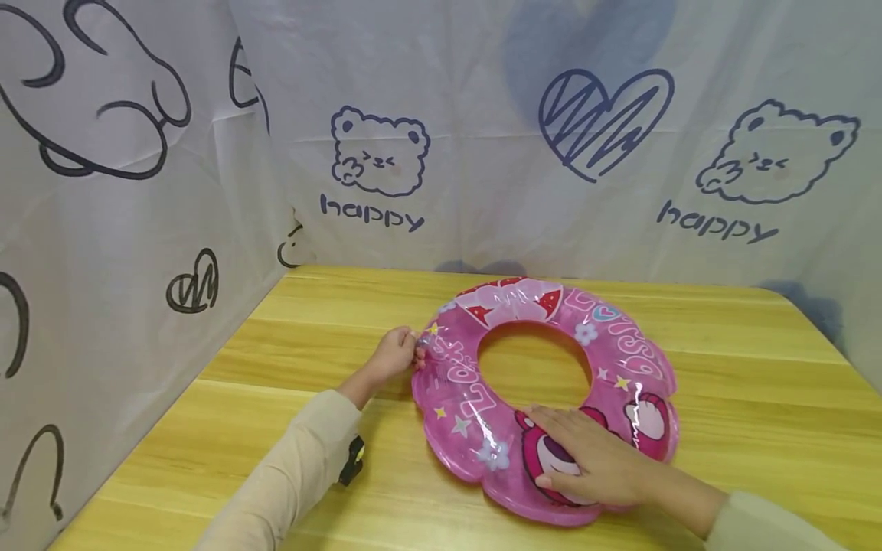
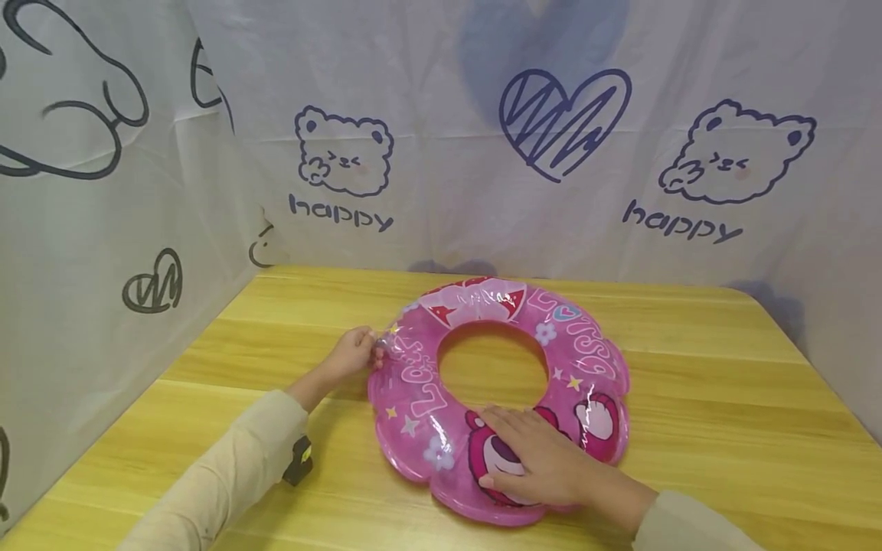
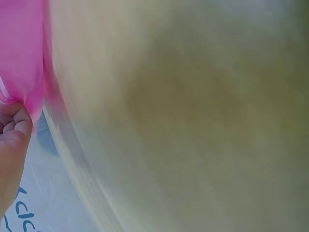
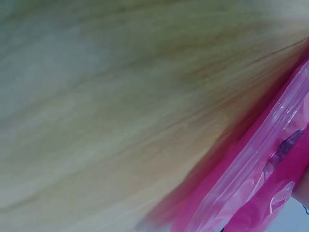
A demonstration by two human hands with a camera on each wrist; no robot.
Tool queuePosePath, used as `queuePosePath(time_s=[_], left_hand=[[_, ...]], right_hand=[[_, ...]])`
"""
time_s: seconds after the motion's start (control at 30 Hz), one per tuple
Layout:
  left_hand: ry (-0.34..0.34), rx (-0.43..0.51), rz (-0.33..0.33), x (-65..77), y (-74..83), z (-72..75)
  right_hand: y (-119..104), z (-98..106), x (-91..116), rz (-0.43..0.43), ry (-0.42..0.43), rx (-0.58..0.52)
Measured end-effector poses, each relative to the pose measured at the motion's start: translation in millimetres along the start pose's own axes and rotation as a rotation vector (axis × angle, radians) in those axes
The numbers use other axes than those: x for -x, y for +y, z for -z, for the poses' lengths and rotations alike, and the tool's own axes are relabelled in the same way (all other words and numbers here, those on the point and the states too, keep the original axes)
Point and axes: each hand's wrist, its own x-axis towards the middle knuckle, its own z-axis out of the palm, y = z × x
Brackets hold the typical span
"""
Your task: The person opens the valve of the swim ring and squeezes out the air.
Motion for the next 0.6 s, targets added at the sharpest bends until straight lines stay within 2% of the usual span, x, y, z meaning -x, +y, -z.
queuePosePath(time_s=[0.13,0.33,0.6], left_hand=[[0.01,-0.03,-0.034,0.5,0.4,-0.9],[0.002,-0.19,-0.112,2.8,-0.9,1.3],[0.007,-0.407,-0.132,5.3,1.7,3.6]], right_hand=[[-0.9,0.5,-0.1,0.017,0.008,0.004],[-1.2,2.4,-1.1,0.036,0.004,0.011],[-1.3,6.6,-2.4,-0.006,-0.032,-0.011]])
